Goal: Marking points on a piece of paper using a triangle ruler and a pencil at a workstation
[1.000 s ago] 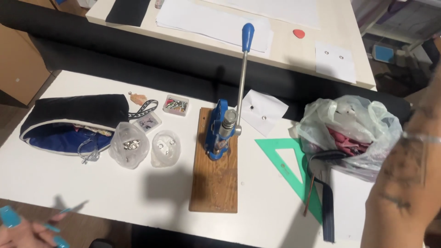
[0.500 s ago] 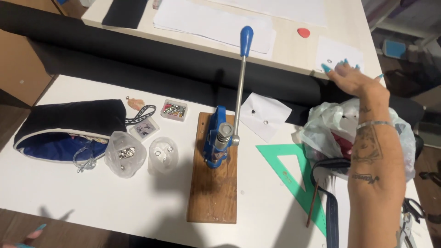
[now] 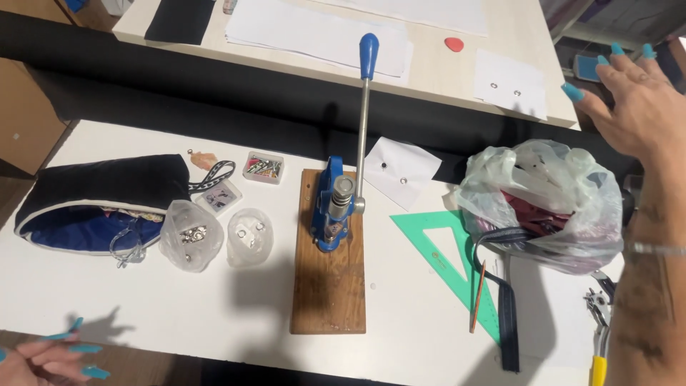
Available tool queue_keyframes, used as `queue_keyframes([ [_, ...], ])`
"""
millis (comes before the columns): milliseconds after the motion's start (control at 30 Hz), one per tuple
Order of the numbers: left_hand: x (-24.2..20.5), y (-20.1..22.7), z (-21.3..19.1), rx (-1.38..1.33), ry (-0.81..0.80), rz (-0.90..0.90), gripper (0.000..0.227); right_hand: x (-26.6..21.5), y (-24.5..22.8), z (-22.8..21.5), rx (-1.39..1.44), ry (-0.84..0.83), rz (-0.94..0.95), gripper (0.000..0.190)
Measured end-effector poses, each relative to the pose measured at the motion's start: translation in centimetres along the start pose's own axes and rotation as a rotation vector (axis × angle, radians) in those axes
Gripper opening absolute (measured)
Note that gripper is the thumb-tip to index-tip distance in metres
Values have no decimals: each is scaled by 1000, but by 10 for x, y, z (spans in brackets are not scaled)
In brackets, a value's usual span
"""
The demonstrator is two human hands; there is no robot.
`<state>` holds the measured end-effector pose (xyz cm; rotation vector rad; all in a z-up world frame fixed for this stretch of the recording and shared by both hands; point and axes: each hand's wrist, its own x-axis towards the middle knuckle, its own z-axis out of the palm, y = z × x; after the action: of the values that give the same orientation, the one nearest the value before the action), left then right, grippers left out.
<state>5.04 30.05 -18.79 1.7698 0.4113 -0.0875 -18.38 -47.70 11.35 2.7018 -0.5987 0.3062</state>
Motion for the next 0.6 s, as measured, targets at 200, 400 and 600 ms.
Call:
queue_keyframes([
  [200,-35,-8,-8,-33,-228,307,28,-70,-74,-76,-116,185,-156,63],
  [400,0,-11,-34,-117,-406,129,38,-135,-136,-119,-364,58,-183,74],
  [600,-107,80,17,51,-99,409,33,-202,-190,-142,-117,120,-397,73],
])
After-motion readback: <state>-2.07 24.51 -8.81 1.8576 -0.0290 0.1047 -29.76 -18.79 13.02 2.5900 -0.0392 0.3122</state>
